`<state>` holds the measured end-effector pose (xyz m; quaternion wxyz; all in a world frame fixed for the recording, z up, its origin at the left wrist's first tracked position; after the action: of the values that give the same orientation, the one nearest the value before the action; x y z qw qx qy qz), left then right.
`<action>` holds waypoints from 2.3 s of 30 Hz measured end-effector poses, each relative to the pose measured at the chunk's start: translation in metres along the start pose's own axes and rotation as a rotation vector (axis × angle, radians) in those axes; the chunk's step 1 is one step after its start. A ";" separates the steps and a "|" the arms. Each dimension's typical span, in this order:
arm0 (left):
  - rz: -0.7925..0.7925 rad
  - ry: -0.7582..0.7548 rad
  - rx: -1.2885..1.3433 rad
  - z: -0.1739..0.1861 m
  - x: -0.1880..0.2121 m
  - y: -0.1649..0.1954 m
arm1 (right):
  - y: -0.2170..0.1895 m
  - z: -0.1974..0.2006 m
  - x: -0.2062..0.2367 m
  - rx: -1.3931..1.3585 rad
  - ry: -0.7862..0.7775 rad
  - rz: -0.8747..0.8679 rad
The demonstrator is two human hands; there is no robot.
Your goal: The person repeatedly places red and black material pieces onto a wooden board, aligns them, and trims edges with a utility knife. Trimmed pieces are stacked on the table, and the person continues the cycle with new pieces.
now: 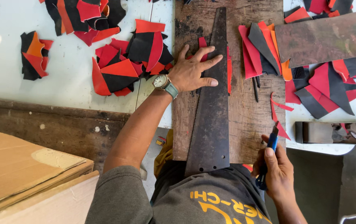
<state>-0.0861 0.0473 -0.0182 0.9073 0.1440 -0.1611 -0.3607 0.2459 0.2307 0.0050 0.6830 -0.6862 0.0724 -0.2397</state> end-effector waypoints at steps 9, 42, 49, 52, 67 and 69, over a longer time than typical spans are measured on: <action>-0.005 0.001 0.082 0.006 -0.017 -0.002 | -0.013 -0.008 -0.019 0.031 -0.071 -0.054; 0.154 -0.261 -0.348 0.041 -0.027 0.065 | -0.054 -0.091 -0.217 1.038 -0.183 0.224; 0.143 -0.145 -0.238 0.038 -0.023 0.061 | -0.076 -0.103 -0.239 1.246 -0.265 0.133; 0.152 -0.151 -0.235 0.035 -0.024 0.060 | -0.084 -0.109 -0.237 1.287 -0.291 0.075; 0.163 -0.234 -0.277 0.035 -0.027 0.066 | -0.075 -0.117 -0.222 1.437 -0.454 0.006; 0.147 -0.212 -0.290 0.036 -0.028 0.068 | -0.072 -0.113 -0.207 1.418 -0.473 0.077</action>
<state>-0.0781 0.1091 0.0351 0.9204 -0.0391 -0.2124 -0.3260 0.0002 0.2209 0.0219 0.9668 -0.1114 -0.2242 -0.0509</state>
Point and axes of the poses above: each hand's wrist, its own x-axis away from the middle knuckle, its own z-axis out of the back of the hand, y = z × x, the point moved 5 cm from there along -x, towards the middle knuckle, and after that the axes turned 8 degrees about z, right-handed, at the moved point
